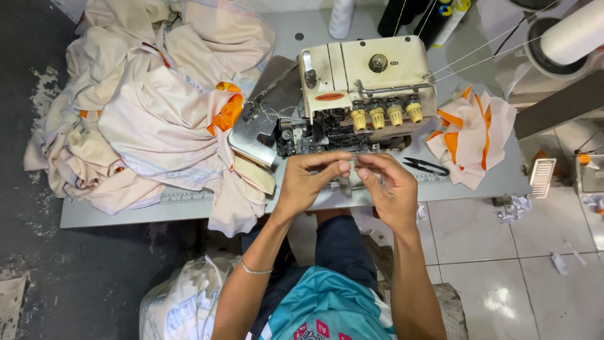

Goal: Threading an industrial overlock sewing machine by guiding multiple threads through various tensioners, guides, and needles.

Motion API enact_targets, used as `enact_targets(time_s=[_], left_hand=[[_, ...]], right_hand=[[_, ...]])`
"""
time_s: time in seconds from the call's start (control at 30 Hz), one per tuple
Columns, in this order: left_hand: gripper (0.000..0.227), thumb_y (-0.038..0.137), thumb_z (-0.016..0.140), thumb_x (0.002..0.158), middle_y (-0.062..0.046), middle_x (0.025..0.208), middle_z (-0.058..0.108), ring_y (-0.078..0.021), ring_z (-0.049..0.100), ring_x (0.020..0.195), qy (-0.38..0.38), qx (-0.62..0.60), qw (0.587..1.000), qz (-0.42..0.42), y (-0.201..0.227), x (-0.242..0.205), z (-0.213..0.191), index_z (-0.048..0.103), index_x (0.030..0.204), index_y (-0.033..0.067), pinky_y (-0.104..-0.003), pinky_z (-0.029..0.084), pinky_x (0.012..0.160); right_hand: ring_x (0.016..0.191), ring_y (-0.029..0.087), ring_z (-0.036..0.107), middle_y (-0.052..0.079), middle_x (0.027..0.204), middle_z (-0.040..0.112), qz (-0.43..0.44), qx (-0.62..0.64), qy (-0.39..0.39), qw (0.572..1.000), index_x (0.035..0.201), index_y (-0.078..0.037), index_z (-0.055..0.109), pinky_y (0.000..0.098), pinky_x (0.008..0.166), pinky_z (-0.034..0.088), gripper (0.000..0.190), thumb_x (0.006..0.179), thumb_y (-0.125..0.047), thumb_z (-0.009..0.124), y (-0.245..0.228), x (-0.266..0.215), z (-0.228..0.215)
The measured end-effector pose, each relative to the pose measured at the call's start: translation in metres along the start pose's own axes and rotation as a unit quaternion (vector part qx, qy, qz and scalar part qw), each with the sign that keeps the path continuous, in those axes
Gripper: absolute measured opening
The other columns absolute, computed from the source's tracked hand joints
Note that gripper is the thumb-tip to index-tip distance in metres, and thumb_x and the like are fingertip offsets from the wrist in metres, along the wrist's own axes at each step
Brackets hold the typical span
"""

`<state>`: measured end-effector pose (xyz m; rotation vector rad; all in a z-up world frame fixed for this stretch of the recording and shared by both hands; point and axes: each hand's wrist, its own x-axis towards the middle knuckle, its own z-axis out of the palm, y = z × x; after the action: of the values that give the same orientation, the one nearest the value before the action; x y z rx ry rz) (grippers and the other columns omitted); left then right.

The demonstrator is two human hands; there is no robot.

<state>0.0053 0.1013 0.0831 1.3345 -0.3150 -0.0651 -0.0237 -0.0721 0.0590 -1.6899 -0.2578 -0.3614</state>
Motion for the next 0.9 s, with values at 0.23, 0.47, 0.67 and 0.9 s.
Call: enact_targets(time_s=[0.23, 0.47, 0.67, 0.9], left_hand=[[0.069, 0.007, 0.084, 0.085, -0.006, 0.081, 0.077, -0.0058, 0.07, 0.08, -0.075, -0.037, 0.995, -0.051, -0.001, 0.007, -0.018, 0.055, 0.148, 0.0056, -0.022, 0.056, 0.089], [0.049, 0.011, 0.084, 0.086, -0.009, 0.082, 0.078, -0.0107, 0.072, 0.08, -0.081, -0.001, 0.996, -0.037, -0.001, 0.011, -0.03, 0.068, 0.132, 0.0036, -0.025, 0.058, 0.08], [0.018, 0.017, 0.08, 0.089, -0.002, 0.082, 0.076, -0.0209, 0.072, 0.077, -0.043, 0.313, 0.934, 0.17, -0.002, 0.007, -0.03, 0.081, 0.107, 0.0195, -0.046, 0.042, 0.104], [0.009, 0.023, 0.076, 0.093, 0.006, 0.083, 0.074, -0.0165, 0.073, 0.082, 0.028, 0.358, 0.916, 0.18, -0.006, 0.001, -0.022, 0.08, 0.101, 0.0235, -0.043, 0.04, 0.107]], right_hand=[[0.085, 0.026, 0.071, 0.02, 0.092, 0.072, -0.098, 0.071, -0.086, 0.989, 0.107, 0.009, 0.074, 0.0425, 0.079, 0.057, 0.015, 0.096, 0.001, 0.069, -0.014, 0.029, 0.007], [0.069, 0.023, 0.066, 0.011, 0.079, 0.072, -0.142, -0.013, -0.084, 0.986, 0.091, 0.001, 0.076, 0.0363, 0.071, 0.054, 0.006, 0.094, -0.004, 0.073, -0.005, 0.038, 0.003], [0.063, 0.025, 0.063, 0.009, 0.067, 0.063, -0.13, -0.085, -0.045, 0.987, 0.084, -0.004, 0.07, 0.0383, 0.065, 0.052, 0.015, 0.099, -0.006, 0.066, 0.007, 0.032, 0.009], [0.05, 0.015, 0.05, 0.005, 0.051, 0.054, -0.099, -0.073, 0.023, 0.992, 0.073, -0.006, 0.064, 0.0321, 0.055, 0.046, 0.03, 0.103, -0.009, 0.06, 0.03, 0.026, 0.022]])
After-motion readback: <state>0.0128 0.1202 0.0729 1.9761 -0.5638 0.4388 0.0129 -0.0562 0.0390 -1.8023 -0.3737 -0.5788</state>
